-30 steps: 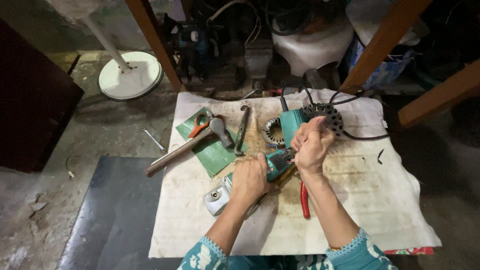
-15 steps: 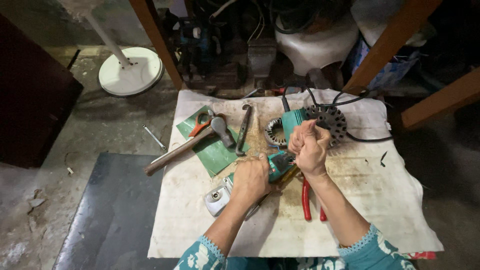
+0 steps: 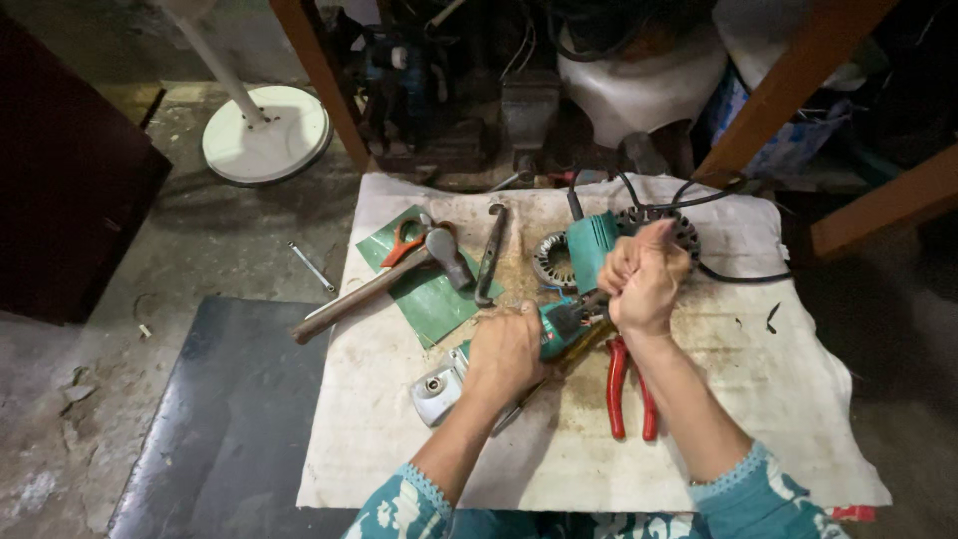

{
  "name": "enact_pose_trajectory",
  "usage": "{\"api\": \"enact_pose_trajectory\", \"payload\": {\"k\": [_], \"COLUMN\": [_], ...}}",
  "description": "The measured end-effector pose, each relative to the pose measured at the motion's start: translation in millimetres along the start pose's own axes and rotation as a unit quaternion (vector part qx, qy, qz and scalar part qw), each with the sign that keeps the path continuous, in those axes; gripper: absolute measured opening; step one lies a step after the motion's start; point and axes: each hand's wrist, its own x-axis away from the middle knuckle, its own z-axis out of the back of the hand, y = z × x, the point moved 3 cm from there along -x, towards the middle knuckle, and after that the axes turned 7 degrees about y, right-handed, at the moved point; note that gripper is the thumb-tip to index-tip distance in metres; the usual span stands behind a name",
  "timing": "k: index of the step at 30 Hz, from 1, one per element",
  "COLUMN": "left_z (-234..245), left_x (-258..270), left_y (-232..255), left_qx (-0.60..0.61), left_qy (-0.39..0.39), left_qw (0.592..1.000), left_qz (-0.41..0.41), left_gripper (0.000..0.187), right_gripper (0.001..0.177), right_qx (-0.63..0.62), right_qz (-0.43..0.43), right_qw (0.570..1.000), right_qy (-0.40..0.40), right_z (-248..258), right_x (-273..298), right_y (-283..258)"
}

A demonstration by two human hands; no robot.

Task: The person uses a screwdriver and pliers to adjust and tighten components inside a teal-colored electric motor housing. They repeatedly insert the screwdriver into the motor, turn it, and use pliers to hold or adjust internal parts.

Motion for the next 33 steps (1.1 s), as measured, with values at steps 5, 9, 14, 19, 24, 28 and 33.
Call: {"api": "enact_pose_trajectory", "payload": {"k": [5,9,14,19,24,28,33], "left_z": [-7.1,-7.2,-6.6,-8.6,-16.7,-21.9,-12.1], "left_x": [4.8,4.4,1.5,1.6,1.9,-0.7,0.4], "left_y": [2.0,2.2,2.6,1.6,-1.0,-2.1,1.3], "left_qx": [0.008,0.017,-0.014,-0.002,-0.02,-0.037,-0.006], "left_qy": [0.037,0.001,0.009,-0.004,0.02,0.009,-0.044], "left_qw": [0.999,1.0,1.0,1.0,1.0,0.999,0.998], "left_qz": [0.009,0.021,0.004,0.026,0.004,0.009,0.038], "left_gripper": [0.067,0.091,0.093,0.081,0.074,0.063,0.093], "right_gripper": [0.056,0.047,0.03,0.022,0.029,0.049,0.065], "right_qx": [0.13,-0.007,-0.044,-0.061,-0.057,-0.133,-0.132], "right_qz": [0.1,-0.01,-0.094,-0.167,-0.17,-0.111,-0.079], "right_qw": [0.985,0.985,0.994,0.978,0.969,0.967,0.977], "right_qy": [0.053,0.174,-0.024,-0.111,-0.169,-0.187,-0.147], "right_z": [-30.1,-19.1,-5.3,-6.9,-8.1,-6.7,-6.7], "right_x": [44.0,22.5,21.5,3.9,1.5,12.7,16.4], "right_y": [5.3,3.7,-12.8,-20.9,-17.9,-15.2,-7.8]}}
